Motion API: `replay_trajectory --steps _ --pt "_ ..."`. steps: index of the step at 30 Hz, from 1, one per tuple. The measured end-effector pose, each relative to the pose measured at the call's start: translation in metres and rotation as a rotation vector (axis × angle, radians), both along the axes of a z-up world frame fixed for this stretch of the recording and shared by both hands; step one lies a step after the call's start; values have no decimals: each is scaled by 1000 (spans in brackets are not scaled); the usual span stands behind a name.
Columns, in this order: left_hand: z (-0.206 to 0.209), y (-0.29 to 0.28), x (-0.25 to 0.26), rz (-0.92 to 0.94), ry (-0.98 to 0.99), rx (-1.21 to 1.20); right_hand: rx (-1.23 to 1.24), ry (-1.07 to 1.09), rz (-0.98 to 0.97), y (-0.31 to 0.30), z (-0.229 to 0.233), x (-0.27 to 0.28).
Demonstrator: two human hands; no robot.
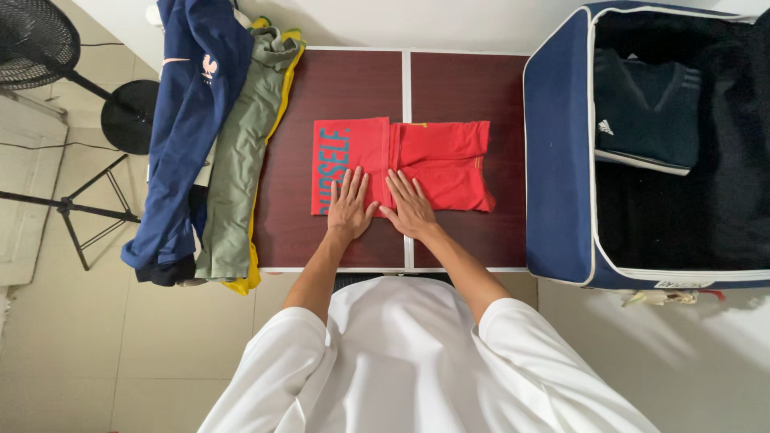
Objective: The person folds a red t-shirt on a table and places it into a blue storage box. They then fold a blue long-sleeved shirt on the same table.
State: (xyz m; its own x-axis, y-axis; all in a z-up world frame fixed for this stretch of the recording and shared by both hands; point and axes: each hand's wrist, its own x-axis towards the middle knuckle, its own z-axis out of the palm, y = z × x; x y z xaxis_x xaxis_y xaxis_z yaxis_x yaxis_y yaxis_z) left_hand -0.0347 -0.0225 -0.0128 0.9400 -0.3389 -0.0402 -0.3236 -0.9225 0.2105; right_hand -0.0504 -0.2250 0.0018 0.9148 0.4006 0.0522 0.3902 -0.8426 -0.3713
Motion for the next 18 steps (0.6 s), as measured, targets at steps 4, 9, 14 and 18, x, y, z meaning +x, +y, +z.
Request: replay_trajectory --steps 4,9,14,18 --pt "2 2 0 -1 9 -18 -89 -19 43 -22 2 -1" --pt "1 2 0 -15 9 1 -103 -23 0 -70 5 -7" --pt "3 3 2 -28 35 12 -141 -24 -43 -99 6 -13" --pt "2 3 3 -22 40 -1 -194 -9 -88 -119 5 -17"
